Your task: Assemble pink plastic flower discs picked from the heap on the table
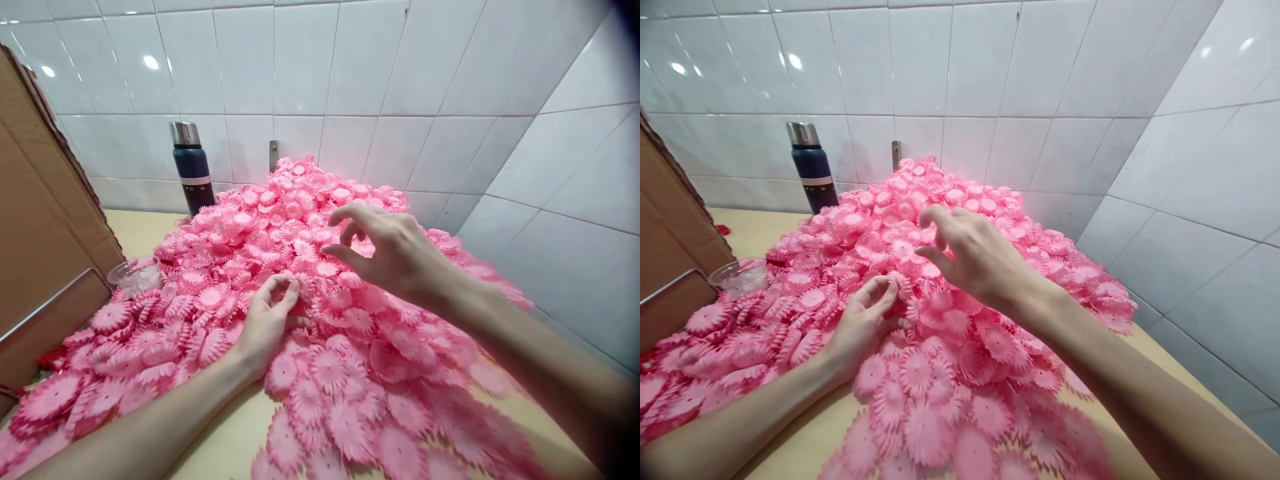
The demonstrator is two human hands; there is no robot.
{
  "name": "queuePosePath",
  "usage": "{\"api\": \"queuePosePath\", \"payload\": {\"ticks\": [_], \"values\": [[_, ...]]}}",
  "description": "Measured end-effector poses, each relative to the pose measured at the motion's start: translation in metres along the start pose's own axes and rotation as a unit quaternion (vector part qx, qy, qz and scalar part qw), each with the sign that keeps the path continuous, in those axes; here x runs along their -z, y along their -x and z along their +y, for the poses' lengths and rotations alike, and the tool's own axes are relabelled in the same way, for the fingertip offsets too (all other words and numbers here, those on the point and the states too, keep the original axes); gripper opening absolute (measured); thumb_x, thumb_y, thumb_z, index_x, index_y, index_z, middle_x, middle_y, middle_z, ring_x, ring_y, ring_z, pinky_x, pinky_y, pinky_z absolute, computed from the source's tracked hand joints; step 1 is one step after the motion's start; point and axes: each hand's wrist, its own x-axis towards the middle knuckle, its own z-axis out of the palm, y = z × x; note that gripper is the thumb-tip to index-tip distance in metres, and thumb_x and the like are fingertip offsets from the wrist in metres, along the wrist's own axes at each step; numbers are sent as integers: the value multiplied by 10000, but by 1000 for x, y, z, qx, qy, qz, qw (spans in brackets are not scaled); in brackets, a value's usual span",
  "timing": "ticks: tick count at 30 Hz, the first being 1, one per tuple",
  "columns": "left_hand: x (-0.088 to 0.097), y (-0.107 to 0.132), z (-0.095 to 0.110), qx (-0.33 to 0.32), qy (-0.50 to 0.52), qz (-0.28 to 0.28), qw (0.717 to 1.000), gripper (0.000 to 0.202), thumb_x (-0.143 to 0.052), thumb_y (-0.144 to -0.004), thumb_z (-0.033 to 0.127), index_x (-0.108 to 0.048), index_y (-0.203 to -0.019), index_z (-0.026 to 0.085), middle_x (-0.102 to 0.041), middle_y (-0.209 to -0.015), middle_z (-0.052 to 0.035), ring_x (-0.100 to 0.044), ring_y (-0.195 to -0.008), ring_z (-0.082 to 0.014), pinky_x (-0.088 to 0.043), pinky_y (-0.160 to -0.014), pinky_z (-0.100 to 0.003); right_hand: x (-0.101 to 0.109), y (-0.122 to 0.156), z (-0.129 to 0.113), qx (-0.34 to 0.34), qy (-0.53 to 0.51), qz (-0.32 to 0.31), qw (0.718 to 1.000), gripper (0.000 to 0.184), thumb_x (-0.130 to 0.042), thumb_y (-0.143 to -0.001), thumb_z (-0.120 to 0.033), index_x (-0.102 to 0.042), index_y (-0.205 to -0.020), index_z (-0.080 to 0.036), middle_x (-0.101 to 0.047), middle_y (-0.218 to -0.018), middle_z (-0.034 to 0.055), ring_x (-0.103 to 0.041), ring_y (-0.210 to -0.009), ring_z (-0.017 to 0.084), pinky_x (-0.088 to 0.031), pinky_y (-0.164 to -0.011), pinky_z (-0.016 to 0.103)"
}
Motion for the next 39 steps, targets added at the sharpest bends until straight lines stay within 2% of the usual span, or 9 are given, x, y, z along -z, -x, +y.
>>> {"api": "queuePosePath", "payload": {"ticks": [2,6,11,15,20,26,33,36,39], "values": [[-2,3,0,-13,-31,-23,999,232,-713,-758,329,-598,-881,169,-547,-824,6,-540,-652,-77,-504,-573,-200,-3,-1,8,-25,21,-21,999,234,-617,-848,-324,-612,-970,-125,-649,-805,76,-585,-696,169,-478,-630,354],[0,5,1,-30,-64,-27,997,235,-740,-734,297,-641,-902,166,-594,-793,-5,-530,-630,-62,-453,-558,-153,-18,2,7,20,-92,-120,988,238,-630,-839,-309,-630,-1016,-151,-687,-924,68,-639,-817,157,-517,-682,304],[4,3,-1,-35,-69,-17,997,236,-744,-729,290,-639,-904,171,-629,-907,-33,-575,-736,-95,-471,-608,-173,-31,4,2,84,-33,-99,991,103,-555,-874,-167,-653,-845,-155,-666,-783,50,-588,-670,123,-458,-593,270],[3,2,-2,-30,-59,-7,998,232,-741,-732,282,-620,-895,171,-619,-945,-31,-560,-707,-78,-469,-590,-168,-32,6,5,79,3,-133,988,114,-520,-887,-142,-630,-915,-144,-659,-849,78,-583,-724,145,-445,-621,293],[2,3,-1,-32,-59,-19,998,253,-728,-746,314,-622,-928,174,-603,-930,-32,-550,-723,-88,-477,-584,-178,-34,7,6,61,-49,-115,990,97,-509,-905,-169,-514,-998,-141,-629,-829,46,-564,-697,115,-435,-601,256],[4,3,-2,-43,-88,-54,994,243,-707,-771,316,-648,-966,184,-639,-1011,-64,-567,-756,-98,-450,-626,-191,-36,9,4,62,-65,-97,991,62,-483,-921,-205,-431,-935,-174,-533,-735,-4,-445,-581,77,-356,-529,227],[3,4,-1,-56,-95,-58,992,215,-714,-760,255,-663,-938,146,-666,-946,-65,-569,-739,-99,-443,-655,-210,-44,9,4,32,-86,-93,991,113,-494,-885,-165,-384,-872,-188,-445,-680,-34,-372,-554,65,-320,-498,207],[3,4,-2,-68,-83,-57,993,207,-724,-747,243,-669,-918,140,-672,-912,-54,-584,-783,-109,-455,-701,-214,-46,8,3,4,-133,-82,988,129,-522,-856,-150,-398,-861,-186,-457,-637,-46,-399,-526,64,-327,-468,201],[4,3,-4,-52,-55,-48,996,197,-728,-744,259,-655,-886,144,-652,-806,-22,-576,-693,-90,-465,-651,-207,-43,6,0,-41,-201,-86,975,111,-551,-860,-194,-442,-871,-176,-557,-662,-22,-522,-567,79,-406,-495,204]]}}
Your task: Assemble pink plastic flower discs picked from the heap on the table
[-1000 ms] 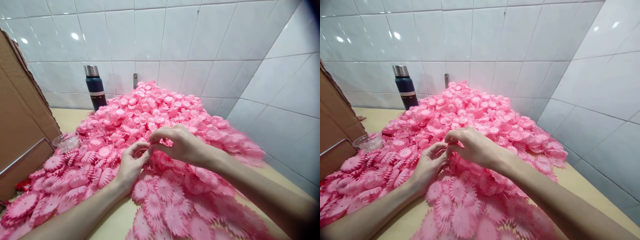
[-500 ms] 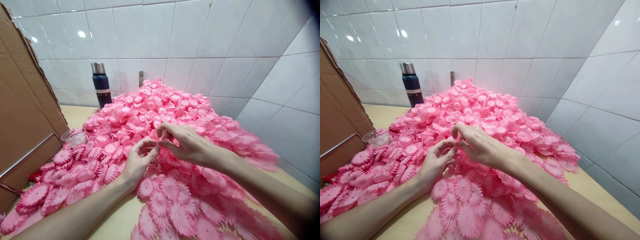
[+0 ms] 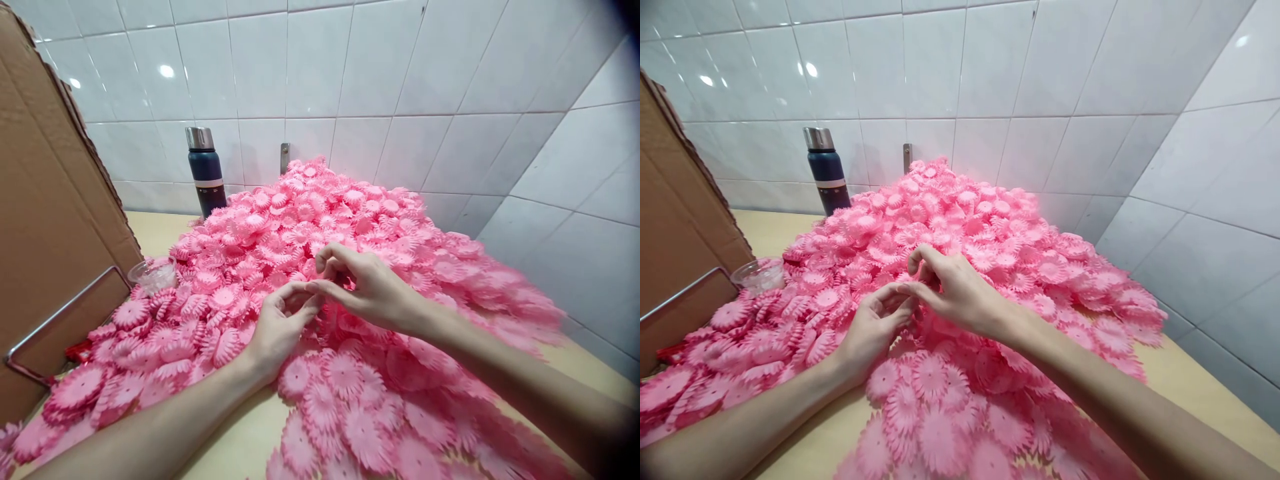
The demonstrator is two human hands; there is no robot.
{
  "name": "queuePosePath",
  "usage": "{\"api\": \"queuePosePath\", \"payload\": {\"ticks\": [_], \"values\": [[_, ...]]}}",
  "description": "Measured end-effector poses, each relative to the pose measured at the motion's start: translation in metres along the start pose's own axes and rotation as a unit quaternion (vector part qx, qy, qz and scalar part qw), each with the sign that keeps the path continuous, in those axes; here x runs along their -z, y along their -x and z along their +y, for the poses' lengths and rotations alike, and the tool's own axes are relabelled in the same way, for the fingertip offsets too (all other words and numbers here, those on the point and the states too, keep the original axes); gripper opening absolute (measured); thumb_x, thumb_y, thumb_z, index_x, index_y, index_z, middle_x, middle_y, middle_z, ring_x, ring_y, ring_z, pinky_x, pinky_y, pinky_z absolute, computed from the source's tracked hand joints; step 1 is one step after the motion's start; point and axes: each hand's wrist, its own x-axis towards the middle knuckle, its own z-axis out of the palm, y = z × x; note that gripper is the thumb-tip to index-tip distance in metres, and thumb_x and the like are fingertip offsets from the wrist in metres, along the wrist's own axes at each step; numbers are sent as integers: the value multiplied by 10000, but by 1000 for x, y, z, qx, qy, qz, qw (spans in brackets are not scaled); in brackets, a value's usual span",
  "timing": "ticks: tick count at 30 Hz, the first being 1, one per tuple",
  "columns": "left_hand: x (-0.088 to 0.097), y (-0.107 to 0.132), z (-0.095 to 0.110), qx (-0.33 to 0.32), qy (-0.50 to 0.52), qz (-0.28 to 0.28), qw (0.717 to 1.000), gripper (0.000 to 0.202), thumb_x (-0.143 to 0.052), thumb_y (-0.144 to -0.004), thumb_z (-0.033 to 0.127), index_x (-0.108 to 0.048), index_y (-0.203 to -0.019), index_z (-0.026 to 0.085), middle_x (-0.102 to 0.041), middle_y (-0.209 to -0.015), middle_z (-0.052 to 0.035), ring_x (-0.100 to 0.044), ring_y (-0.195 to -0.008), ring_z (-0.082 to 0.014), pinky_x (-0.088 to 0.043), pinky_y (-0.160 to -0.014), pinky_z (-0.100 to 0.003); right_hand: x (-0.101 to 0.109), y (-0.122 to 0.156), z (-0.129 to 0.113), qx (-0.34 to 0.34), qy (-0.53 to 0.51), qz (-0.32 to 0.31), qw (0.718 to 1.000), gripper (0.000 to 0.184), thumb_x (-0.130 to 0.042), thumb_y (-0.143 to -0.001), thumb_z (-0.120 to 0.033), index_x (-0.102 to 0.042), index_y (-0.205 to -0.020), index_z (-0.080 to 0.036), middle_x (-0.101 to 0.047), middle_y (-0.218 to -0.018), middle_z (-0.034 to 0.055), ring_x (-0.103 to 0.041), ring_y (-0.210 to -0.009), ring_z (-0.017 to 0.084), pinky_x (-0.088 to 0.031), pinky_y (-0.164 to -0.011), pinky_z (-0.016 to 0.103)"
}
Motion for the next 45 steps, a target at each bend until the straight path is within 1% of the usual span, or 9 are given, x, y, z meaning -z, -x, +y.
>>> {"api": "queuePosePath", "payload": {"ticks": [5,8,16,20,23,28,34,41,45], "values": [[0,-1,1,30,40,30,998,288,-718,-754,268,-562,-980,183,-642,-785,-7,-584,-596,-96,-486,-558,-218,6,1,-4,-18,-17,-47,999,160,-557,-856,-188,-484,-998,-178,-645,-843,27,-619,-721,116,-509,-622,243],[-1,0,2,31,43,24,998,291,-702,-775,268,-525,-991,187,-631,-761,2,-589,-593,-95,-497,-556,-212,5,2,-3,-20,1,-31,999,144,-532,-855,-165,-470,-984,-180,-617,-827,24,-602,-706,117,-508,-611,253],[0,-1,-2,19,20,0,1000,167,-633,-841,284,-584,-926,149,-583,-792,7,-540,-597,-46,-473,-563,-158,-4,2,-3,-11,11,-30,999,88,-480,-890,-196,-434,-963,-177,-572,-797,12,-545,-674,106,-465,-599,260],[1,-1,-2,11,27,29,999,143,-637,-837,260,-579,-917,157,-595,-822,-3,-550,-650,-59,-467,-589,-167,-3,2,-4,-2,55,-23,998,221,-542,-879,-259,-480,-1065,-157,-631,-836,31,-577,-717,116,-477,-635,264],[1,-1,-1,13,15,37,999,191,-663,-816,293,-583,-928,161,-592,-848,-8,-549,-658,-67,-472,-591,-187,0,2,-3,11,95,0,995,285,-577,-841,-207,-497,-1109,-154,-665,-888,44,-580,-701,108,-466,-597,245],[-1,0,1,6,-22,29,999,251,-690,-792,324,-571,-948,168,-593,-898,-15,-536,-670,-65,-464,-575,-187,6,1,-1,-21,44,-7,999,260,-559,-810,-115,-500,-1055,-175,-686,-813,8,-606,-655,93,-465,-569,218],[-1,1,2,14,-27,35,999,312,-713,-767,343,-555,-979,178,-592,-929,-25,-546,-786,-99,-487,-621,-200,3,0,5,-25,-17,0,1000,145,-527,-825,-121,-419,-887,-197,-582,-762,-1,-574,-681,115,-460,-566,239],[-1,0,1,15,-27,24,999,276,-724,-749,350,-590,-893,156,-602,-897,-23,-482,-575,-38,-400,-510,-176,-1,2,5,-47,-64,-31,996,149,-466,-844,-110,-355,-865,-207,-447,-744,-27,-442,-633,89,-400,-555,235],[-2,1,1,8,-15,16,1000,260,-723,-753,329,-592,-904,163,-614,-883,-18,-494,-561,-40,-422,-540,-191,-1,2,1,-49,-70,-42,996,157,-464,-852,-118,-336,-873,-208,-448,-722,-34,-437,-623,88,-395,-557,231]]}}
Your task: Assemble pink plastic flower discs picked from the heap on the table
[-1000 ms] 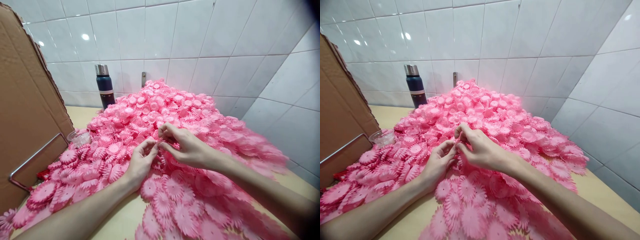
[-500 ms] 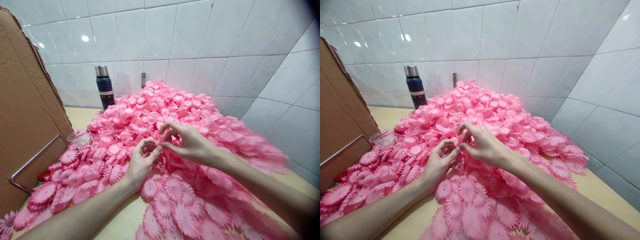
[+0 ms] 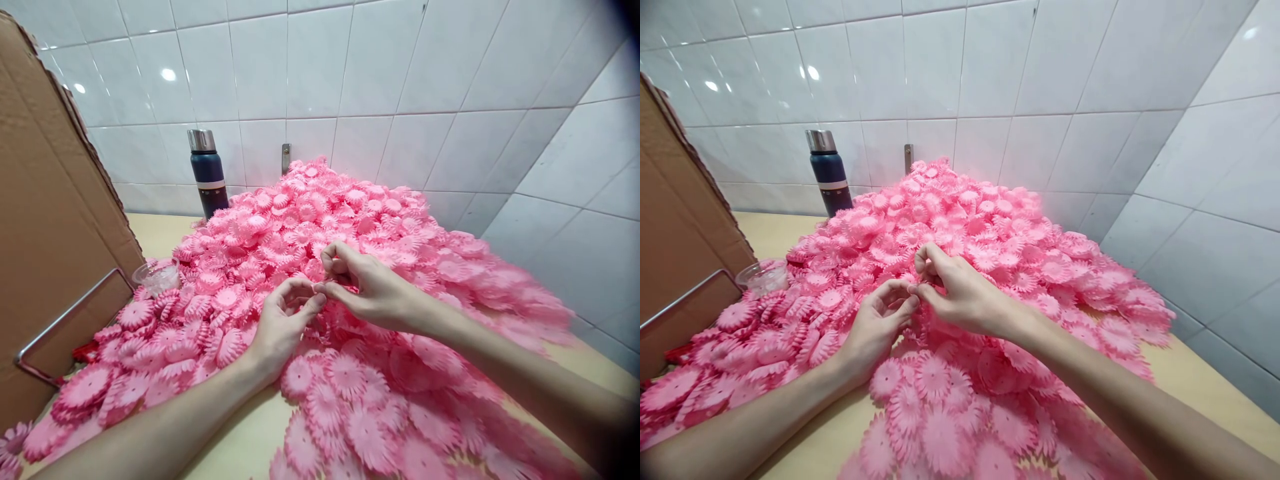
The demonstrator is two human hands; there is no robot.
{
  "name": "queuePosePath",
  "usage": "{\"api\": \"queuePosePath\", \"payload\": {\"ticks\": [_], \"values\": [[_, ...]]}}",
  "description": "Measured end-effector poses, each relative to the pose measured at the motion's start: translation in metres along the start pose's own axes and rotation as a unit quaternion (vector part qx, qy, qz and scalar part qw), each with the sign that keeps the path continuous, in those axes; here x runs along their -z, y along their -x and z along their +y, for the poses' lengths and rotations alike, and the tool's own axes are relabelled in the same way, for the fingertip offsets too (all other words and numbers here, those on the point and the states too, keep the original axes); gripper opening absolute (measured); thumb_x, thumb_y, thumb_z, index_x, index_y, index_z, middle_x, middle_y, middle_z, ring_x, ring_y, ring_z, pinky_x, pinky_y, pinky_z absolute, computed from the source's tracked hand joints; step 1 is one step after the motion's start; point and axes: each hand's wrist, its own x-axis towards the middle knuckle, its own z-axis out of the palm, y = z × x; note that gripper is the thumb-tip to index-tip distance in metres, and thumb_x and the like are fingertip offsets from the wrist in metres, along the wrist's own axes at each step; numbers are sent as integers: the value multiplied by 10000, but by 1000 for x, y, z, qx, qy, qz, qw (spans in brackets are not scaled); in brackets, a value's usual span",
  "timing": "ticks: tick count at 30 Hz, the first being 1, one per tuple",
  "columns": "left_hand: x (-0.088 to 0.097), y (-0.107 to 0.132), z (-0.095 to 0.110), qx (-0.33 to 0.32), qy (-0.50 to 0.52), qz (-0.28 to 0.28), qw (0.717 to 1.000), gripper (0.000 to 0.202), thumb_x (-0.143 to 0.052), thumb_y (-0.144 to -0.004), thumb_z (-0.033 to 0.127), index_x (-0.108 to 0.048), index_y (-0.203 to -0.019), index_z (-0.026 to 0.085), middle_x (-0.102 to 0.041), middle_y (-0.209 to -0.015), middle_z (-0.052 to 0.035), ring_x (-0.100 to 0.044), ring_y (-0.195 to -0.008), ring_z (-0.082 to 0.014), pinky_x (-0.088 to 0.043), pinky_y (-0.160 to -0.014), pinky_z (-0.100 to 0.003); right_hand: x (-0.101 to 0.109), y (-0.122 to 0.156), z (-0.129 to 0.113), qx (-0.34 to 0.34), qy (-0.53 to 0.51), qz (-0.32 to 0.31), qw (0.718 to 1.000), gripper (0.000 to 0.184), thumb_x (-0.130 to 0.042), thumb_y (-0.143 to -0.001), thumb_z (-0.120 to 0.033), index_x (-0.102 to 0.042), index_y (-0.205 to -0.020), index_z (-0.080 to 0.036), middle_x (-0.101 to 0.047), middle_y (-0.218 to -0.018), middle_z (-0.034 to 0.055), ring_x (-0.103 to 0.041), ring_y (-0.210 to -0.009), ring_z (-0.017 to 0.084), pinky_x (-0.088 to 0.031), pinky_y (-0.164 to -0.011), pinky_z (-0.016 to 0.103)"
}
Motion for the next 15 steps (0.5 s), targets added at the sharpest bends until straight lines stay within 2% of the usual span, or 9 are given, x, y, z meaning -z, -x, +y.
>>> {"api": "queuePosePath", "payload": {"ticks": [7,10,13,15], "values": [[2,-1,-1,-1,17,9,1000,232,-735,-744,315,-588,-796,142,-611,-752,2,-536,-613,-66,-452,-581,-187,0,-2,0,-5,-38,1,999,180,-518,-892,-273,-353,-872,-205,-509,-669,-35,-500,-608,101,-403,-537,236],[2,-2,-2,-1,34,25,999,213,-711,-772,304,-580,-790,137,-598,-721,8,-518,-602,-58,-451,-576,-174,4,-2,-1,-13,-45,2,999,220,-576,-867,-310,-414,-967,-200,-595,-732,-10,-577,-662,119,-445,-567,246],[2,-3,-1,-3,35,36,999,189,-696,-784,299,-616,-848,140,-605,-753,0,-530,-617,-69,-469,-583,-187,9,-1,-5,-19,18,-5,1000,307,-615,-837,-288,-460,-1085,-193,-673,-887,43,-638,-792,147,-498,-660,276],[1,-3,-1,-5,25,45,999,197,-699,-779,297,-645,-873,132,-622,-807,-20,-541,-645,-75,-474,-596,-189,10,-1,-7,-9,72,3,997,314,-599,-845,-262,-475,-1122,-184,-696,-900,58,-652,-793,152,-507,-668,286]]}}
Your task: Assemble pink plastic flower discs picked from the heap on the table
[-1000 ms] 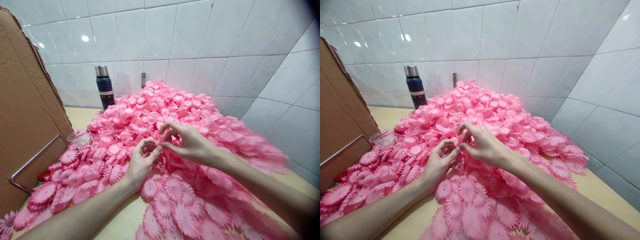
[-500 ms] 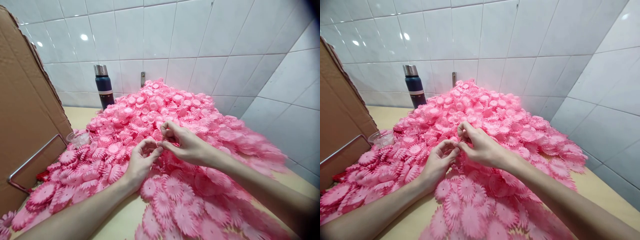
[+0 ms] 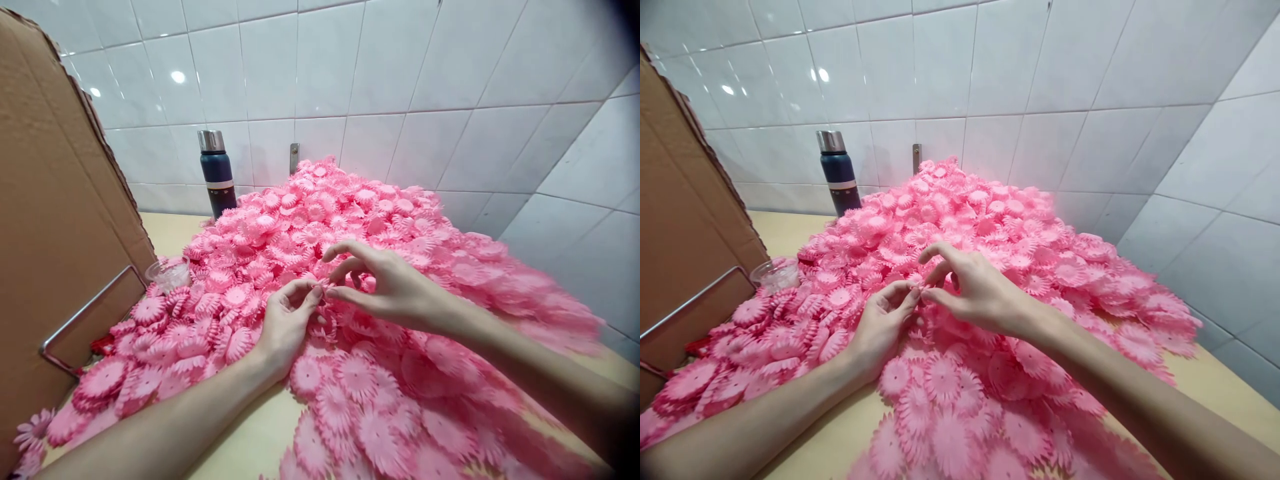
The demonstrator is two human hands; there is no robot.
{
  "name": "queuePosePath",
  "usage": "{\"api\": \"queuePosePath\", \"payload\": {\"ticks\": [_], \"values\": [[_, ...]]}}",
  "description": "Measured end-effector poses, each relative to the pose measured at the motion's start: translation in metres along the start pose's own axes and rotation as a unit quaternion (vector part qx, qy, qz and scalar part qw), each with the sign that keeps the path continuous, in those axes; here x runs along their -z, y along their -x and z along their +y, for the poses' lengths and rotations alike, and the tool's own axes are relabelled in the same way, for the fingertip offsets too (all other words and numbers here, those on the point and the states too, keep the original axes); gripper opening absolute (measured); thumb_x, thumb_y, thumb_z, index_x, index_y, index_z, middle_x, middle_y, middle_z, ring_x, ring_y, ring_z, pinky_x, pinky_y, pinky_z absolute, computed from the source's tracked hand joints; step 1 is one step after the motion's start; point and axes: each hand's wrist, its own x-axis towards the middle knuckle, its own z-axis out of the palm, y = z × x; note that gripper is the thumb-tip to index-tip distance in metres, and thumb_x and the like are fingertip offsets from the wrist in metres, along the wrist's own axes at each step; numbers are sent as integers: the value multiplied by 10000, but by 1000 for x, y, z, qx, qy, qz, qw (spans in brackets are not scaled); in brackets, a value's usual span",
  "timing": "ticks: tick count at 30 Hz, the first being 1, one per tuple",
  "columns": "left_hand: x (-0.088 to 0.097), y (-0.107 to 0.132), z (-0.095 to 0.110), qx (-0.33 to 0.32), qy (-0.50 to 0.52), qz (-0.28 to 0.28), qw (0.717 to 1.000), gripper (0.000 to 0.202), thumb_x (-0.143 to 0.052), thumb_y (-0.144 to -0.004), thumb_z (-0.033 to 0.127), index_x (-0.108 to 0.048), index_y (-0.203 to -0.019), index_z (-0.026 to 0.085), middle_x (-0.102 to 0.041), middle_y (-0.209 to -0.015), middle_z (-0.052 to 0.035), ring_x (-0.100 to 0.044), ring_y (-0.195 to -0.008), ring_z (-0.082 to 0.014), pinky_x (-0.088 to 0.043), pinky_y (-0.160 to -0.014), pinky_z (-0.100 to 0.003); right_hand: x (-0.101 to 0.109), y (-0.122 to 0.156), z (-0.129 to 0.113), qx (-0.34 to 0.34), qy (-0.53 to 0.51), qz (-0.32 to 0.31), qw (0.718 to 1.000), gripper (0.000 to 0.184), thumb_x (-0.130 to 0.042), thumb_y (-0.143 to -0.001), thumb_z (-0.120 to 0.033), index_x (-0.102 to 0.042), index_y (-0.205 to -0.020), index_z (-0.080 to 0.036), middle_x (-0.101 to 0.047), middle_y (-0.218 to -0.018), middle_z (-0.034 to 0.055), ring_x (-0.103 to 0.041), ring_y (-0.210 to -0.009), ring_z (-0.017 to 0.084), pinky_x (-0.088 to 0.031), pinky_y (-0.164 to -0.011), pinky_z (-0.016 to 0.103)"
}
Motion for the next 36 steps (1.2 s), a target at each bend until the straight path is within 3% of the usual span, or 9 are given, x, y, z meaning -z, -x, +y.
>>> {"api": "queuePosePath", "payload": {"ticks": [5,8,13,21,29,36], "values": [[0,0,-1,-2,-7,24,1000,229,-721,-749,301,-676,-886,124,-641,-842,-40,-549,-626,-81,-471,-591,-207,-7,2,-3,28,57,44,997,255,-593,-819,-173,-472,-1043,-185,-715,-817,54,-617,-592,134,-447,-509,263],[1,1,-1,-2,-11,23,1000,215,-723,-739,296,-672,-874,137,-645,-802,-30,-546,-583,-85,-468,-567,-222,-11,2,-6,17,59,58,996,224,-607,-790,-169,-448,-946,-196,-709,-797,45,-626,-627,148,-457,-538,271],[0,1,-1,-42,-28,44,998,99,-690,-762,210,-686,-853,172,-679,-881,-34,-608,-818,-124,-473,-741,-221,-10,2,-9,-12,-1,16,1000,246,-598,-822,-268,-486,-1031,-202,-702,-814,47,-638,-683,163,-499,-608,293],[0,1,-1,-26,-14,44,999,105,-708,-743,208,-721,-840,170,-704,-874,-42,-618,-815,-130,-473,-780,-255,-10,-1,5,-16,5,39,999,228,-637,-790,-280,-532,-973,-193,-698,-795,46,-647,-684,156,-503,-597,285],[1,0,-3,-17,-13,45,999,158,-724,-732,264,-691,-831,146,-672,-820,-40,-589,-724,-113,-466,-655,-221,-15,-1,0,-28,-30,42,998,183,-605,-783,-208,-513,-940,-186,-669,-714,20,-635,-626,144,-492,-549,260],[-1,0,-4,-18,-5,26,999,253,-665,-792,357,-582,-841,124,-581,-792,-17,-539,-706,-100,-441,-616,-201,-16,5,-13,46,12,32,998,163,-547,-761,-104,-485,-878,-200,-576,-656,-19,-539,-567,104,-431,-503,226]]}}
